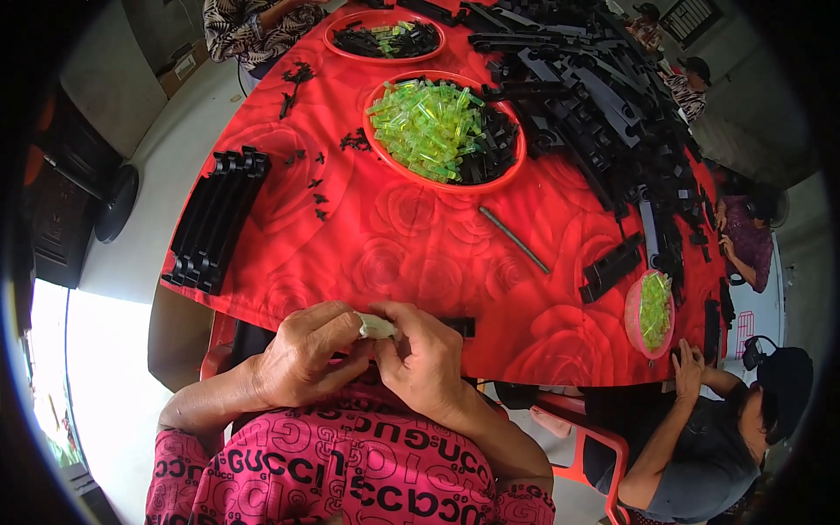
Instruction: The person wraps protective bandages around their fingers, then takes black plastic frames and inserts green level vials into them by hand.
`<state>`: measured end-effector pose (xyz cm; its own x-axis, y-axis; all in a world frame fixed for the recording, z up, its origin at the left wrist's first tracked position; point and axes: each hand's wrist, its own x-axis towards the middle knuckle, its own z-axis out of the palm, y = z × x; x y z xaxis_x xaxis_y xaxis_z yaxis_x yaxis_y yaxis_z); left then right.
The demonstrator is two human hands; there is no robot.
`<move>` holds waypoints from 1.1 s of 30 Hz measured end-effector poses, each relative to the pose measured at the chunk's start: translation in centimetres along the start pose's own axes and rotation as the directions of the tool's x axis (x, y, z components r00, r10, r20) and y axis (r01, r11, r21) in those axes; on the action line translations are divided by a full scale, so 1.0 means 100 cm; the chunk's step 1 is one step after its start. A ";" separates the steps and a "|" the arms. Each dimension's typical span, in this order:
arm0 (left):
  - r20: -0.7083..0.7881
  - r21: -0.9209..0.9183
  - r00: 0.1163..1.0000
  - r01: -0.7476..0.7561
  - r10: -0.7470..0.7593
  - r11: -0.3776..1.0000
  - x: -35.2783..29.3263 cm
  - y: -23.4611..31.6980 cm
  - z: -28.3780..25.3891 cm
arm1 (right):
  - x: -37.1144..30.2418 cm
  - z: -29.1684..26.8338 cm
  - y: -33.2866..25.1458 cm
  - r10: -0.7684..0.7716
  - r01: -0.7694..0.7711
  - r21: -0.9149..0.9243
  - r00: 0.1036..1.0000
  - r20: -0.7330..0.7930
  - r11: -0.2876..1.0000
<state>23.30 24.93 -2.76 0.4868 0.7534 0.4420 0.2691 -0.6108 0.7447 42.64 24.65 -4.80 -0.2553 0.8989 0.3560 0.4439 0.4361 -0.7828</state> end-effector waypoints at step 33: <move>0.309 -0.909 0.798 0.407 -0.518 0.085 0.003 -0.009 0.016 | 0.014 -0.008 0.008 0.017 -0.010 0.276 1.000 -0.021 0.961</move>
<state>24.51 25.30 -4.10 0.5060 0.8420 -0.1873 -0.5344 0.4764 0.6981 43.31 26.33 -4.57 -0.2298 0.9067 0.3537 0.1921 0.3985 -0.8968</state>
